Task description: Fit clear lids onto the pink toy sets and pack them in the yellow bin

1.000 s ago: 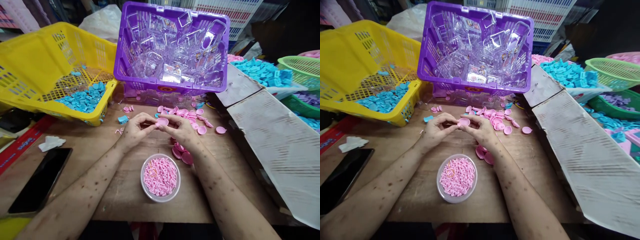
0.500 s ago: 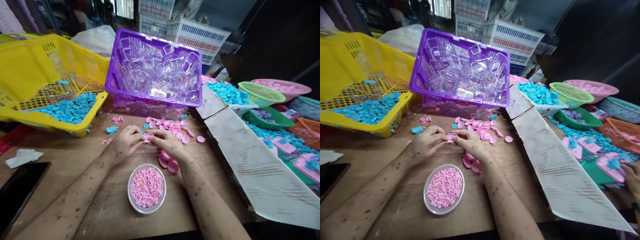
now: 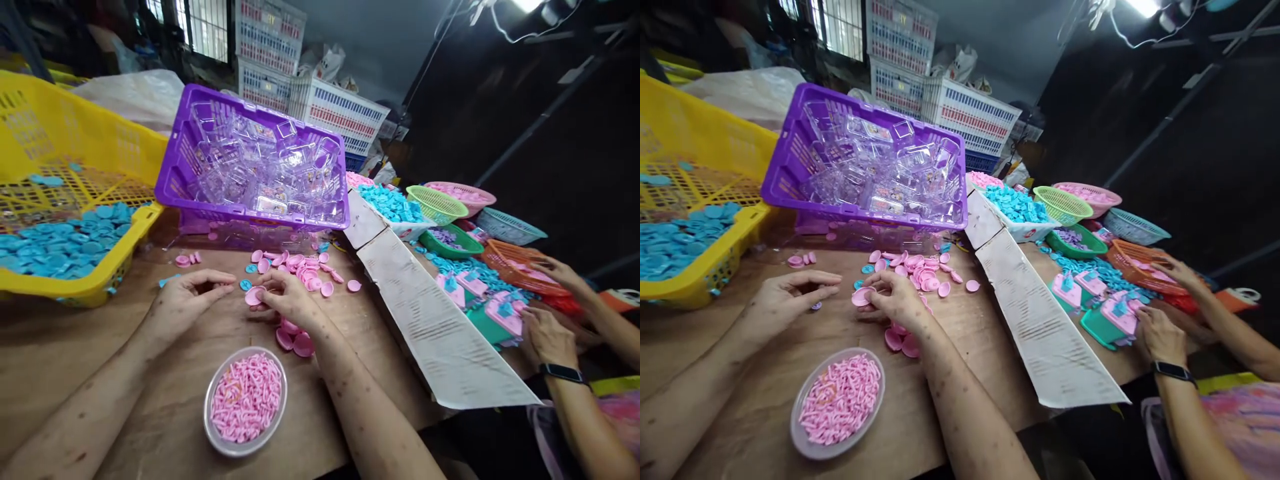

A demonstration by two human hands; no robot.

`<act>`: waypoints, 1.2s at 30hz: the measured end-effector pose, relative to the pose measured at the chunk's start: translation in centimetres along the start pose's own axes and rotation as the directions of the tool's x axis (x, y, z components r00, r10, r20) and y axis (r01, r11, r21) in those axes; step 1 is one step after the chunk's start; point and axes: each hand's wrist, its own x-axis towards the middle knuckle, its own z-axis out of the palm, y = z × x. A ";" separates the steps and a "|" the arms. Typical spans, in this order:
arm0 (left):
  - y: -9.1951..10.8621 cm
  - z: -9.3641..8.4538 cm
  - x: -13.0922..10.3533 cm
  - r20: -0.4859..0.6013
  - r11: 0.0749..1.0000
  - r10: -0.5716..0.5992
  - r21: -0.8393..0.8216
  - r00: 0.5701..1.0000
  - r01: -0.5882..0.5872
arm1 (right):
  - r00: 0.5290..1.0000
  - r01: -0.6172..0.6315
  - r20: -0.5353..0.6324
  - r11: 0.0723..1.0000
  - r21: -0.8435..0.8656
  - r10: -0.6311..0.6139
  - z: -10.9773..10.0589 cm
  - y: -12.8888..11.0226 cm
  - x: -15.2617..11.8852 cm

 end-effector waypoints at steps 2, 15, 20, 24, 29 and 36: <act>0.0 0.2 0.0 -0.022 0.998 -0.033 -0.059 0.999 0.032 | 1.000 0.010 0.016 1.000 -0.003 -0.010 -0.1 0.0 -0.1; 0.5 0.4 -0.5 0.031 0.976 0.046 -0.213 0.998 -0.038 | 0.969 0.236 0.107 0.962 -0.137 -0.222 0.1 -0.9 -0.3; 0.0 0.2 -0.2 -0.002 0.976 0.167 -0.140 0.986 -0.166 | 0.925 0.375 0.141 0.904 -0.206 -0.352 0.2 -1.1 -0.4; -0.2 0.4 -0.2 -0.001 0.973 0.200 -0.118 0.980 -0.199 | 0.874 0.485 0.192 0.812 -0.325 -0.446 0.0 -0.9 -0.4; -0.4 0.9 -0.4 0.018 0.967 0.103 -0.237 0.994 -0.096 | 0.875 0.485 0.221 0.781 -0.394 -0.431 -0.1 -1.4 -0.5; 0.2 0.8 -0.6 0.050 0.982 0.100 -0.164 0.994 -0.090 | 0.904 0.428 0.183 0.826 -0.367 -0.387 0.2 -1.5 -0.6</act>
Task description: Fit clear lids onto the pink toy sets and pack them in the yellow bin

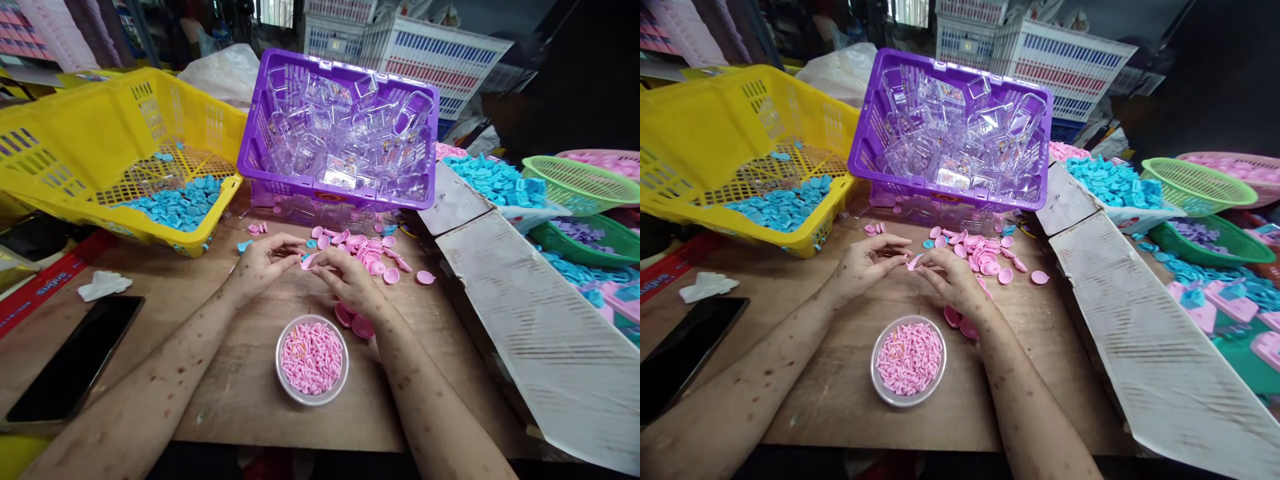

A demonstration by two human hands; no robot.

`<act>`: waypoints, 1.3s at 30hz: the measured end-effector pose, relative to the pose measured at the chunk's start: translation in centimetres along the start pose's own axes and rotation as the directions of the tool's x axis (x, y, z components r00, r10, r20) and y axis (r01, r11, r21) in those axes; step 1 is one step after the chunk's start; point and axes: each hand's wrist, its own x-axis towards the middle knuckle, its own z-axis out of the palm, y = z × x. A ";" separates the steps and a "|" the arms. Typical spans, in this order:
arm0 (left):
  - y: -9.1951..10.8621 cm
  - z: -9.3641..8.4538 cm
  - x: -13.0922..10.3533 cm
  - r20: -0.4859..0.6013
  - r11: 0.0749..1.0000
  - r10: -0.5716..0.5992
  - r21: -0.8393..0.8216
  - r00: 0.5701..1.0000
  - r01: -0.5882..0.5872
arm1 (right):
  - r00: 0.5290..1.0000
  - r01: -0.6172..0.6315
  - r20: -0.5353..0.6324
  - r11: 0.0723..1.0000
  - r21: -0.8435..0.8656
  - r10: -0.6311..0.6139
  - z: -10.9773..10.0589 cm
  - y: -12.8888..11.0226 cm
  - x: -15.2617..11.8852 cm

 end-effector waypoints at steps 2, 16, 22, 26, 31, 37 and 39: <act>0.2 0.0 -0.1 0.000 0.998 0.031 0.052 1.000 -0.031 | 0.999 -0.026 -0.031 0.999 0.033 0.027 0.2 -0.1 0.0; 0.3 0.9 -0.2 -0.019 0.999 0.008 0.043 1.000 -0.008 | 0.979 -0.165 -0.081 0.962 0.218 0.186 1.0 -0.8 0.2; -0.8 -0.1 0.0 0.178 0.906 0.121 0.381 0.976 -0.182 | 0.987 -0.156 -0.050 0.982 -0.105 0.151 -3.5 -0.1 -0.6; -1.8 -0.7 -0.2 0.390 0.816 0.072 0.506 0.918 -0.279 | 0.933 -0.272 0.104 0.866 -0.420 0.344 -6.1 0.6 -1.7; -1.4 -0.9 -0.5 0.415 0.809 0.048 0.517 0.909 -0.279 | 0.907 -0.292 0.139 0.833 -0.471 0.397 -5.0 1.0 -1.8; 0.3 -0.2 -0.4 0.309 0.787 0.125 0.548 0.943 -0.284 | 0.926 -0.207 0.206 0.881 -0.426 0.317 -5.0 1.1 -1.2; 1.7 0.2 -0.8 0.364 0.872 0.138 0.396 0.921 -0.287 | 0.942 -0.146 0.219 0.898 -0.415 0.254 -5.2 1.3 -1.0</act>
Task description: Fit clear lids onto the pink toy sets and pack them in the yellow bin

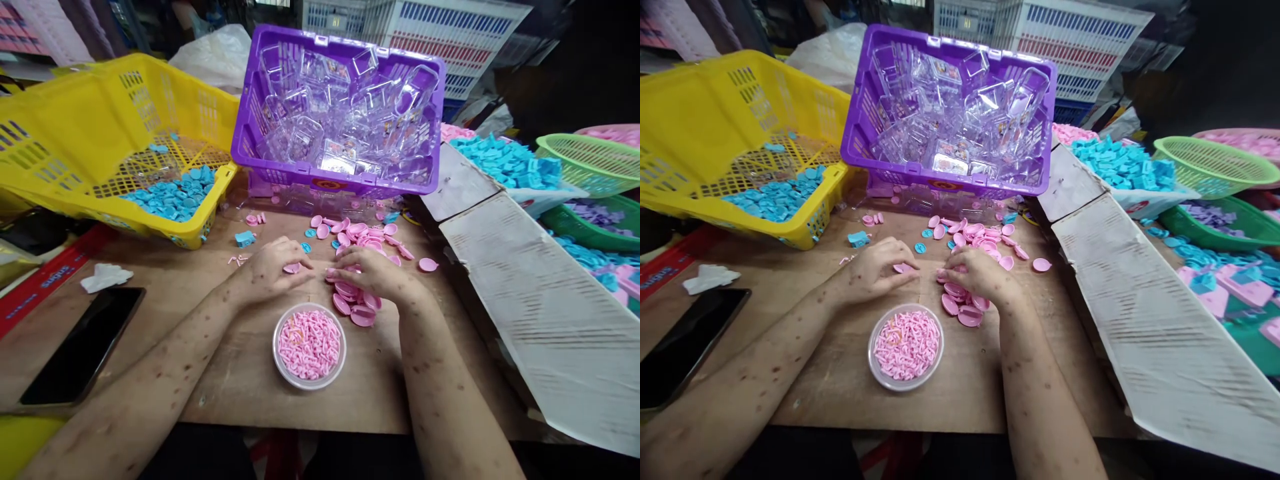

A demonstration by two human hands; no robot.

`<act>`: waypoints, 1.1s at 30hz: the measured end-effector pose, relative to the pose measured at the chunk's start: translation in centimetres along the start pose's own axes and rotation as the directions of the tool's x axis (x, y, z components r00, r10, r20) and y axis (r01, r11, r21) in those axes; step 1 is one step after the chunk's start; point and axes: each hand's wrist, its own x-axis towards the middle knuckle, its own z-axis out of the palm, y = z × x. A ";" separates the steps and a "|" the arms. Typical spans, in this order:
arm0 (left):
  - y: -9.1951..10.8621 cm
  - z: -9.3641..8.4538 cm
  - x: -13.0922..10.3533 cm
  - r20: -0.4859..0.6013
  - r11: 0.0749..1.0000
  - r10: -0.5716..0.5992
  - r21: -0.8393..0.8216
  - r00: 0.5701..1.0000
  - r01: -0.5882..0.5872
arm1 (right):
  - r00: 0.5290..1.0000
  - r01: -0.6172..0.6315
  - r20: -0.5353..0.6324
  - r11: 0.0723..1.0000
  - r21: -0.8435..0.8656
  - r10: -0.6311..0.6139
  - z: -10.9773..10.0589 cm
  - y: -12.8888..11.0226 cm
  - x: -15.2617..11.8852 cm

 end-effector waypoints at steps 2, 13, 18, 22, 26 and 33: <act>1.9 -0.4 -0.2 0.151 0.975 0.086 -0.214 0.985 -0.052 | 0.996 0.039 -0.076 0.999 -0.029 -0.041 0.0 0.1 0.1; 5.0 -0.7 -1.1 0.443 0.973 0.201 -0.194 0.874 -0.126 | 0.961 0.147 -0.266 0.956 0.255 -0.077 0.5 -2.0 0.2; 5.5 -1.8 -0.7 0.354 0.874 0.146 -0.484 0.924 0.048 | 0.983 0.167 -0.139 0.897 0.409 -0.120 0.0 -2.7 0.0; 4.8 -2.0 -0.3 0.024 0.803 -0.134 -0.583 0.991 0.123 | 0.983 0.156 -0.166 0.861 0.485 -0.085 0.2 -3.2 -0.1; 2.5 -1.5 0.2 -0.263 0.803 -0.331 -0.584 0.906 0.124 | 0.960 0.253 -0.237 0.820 0.514 -0.148 0.7 -3.4 0.1; 0.9 -0.9 0.4 -0.200 0.749 -0.385 -0.638 0.901 0.179 | 0.934 0.343 -0.275 0.785 0.516 -0.228 1.7 -3.0 0.6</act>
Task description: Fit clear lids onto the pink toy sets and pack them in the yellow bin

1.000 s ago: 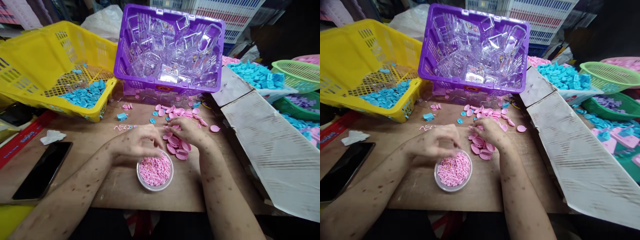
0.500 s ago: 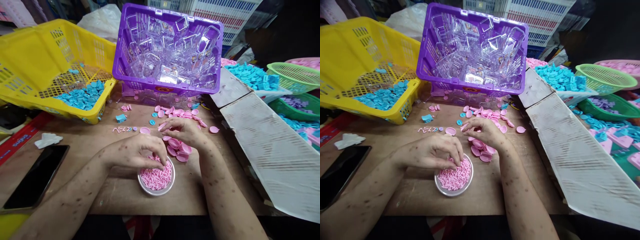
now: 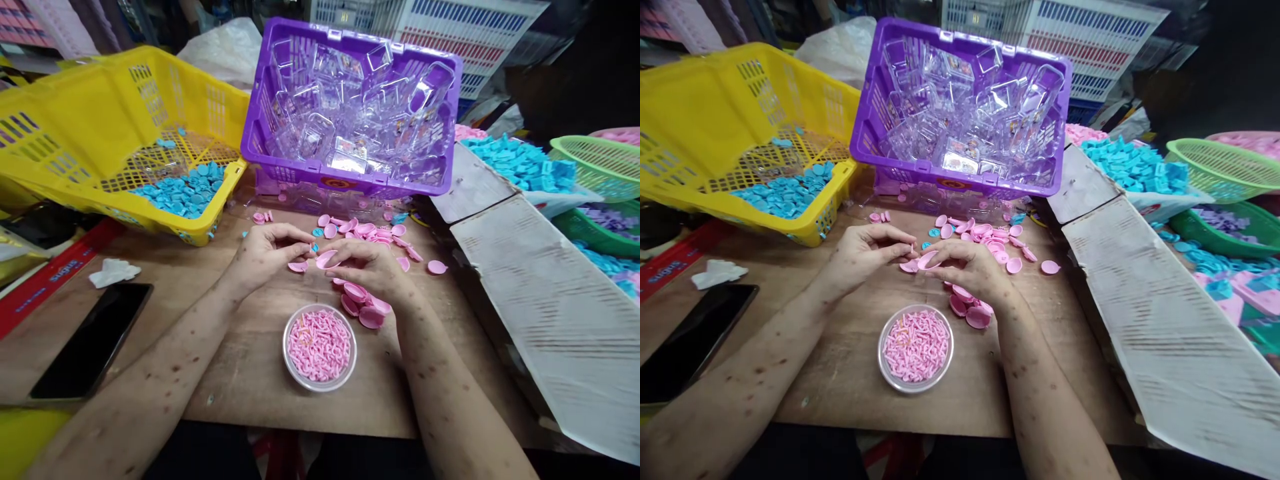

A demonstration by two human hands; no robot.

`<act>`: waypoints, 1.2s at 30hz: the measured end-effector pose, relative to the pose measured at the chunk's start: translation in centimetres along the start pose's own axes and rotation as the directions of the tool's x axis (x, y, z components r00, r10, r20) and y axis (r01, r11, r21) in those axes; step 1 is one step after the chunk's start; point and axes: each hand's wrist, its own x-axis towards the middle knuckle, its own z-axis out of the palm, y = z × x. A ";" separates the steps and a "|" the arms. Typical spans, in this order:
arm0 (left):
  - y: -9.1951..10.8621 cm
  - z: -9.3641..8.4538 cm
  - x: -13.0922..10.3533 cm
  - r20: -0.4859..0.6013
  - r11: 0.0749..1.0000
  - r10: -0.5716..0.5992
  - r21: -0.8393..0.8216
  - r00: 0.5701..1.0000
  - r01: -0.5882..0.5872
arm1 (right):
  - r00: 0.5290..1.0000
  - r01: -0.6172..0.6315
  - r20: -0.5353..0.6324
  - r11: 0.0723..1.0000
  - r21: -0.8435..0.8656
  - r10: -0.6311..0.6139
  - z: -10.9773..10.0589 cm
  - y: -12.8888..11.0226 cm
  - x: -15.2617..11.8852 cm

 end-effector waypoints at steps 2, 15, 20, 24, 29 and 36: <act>0.0 0.0 -0.1 0.029 0.997 0.038 0.064 0.999 -0.040 | 1.000 0.011 0.005 1.000 -0.007 -0.011 0.1 0.1 0.0; -0.3 -0.2 -0.2 0.089 0.958 0.185 0.207 0.979 -0.200 | 0.995 0.096 0.014 0.995 0.019 -0.097 0.3 -0.3 0.2; -0.5 -0.1 0.0 0.095 0.963 0.192 0.172 0.977 -0.206 | 0.998 0.068 0.013 0.998 0.007 -0.068 0.2 -0.4 0.2; -0.5 -0.1 -0.1 0.133 0.946 0.220 0.212 0.966 -0.245 | 0.998 0.065 0.022 0.998 0.024 -0.066 0.2 -0.6 0.3; -0.3 -0.2 -0.1 0.175 0.924 0.233 0.266 0.957 -0.274 | 0.999 0.041 0.013 0.999 -0.010 -0.041 0.3 -0.8 0.3; -0.2 -0.2 -0.1 0.138 0.914 0.258 0.285 0.956 -0.288 | 0.999 0.051 0.017 0.998 0.029 -0.051 0.2 -0.7 0.3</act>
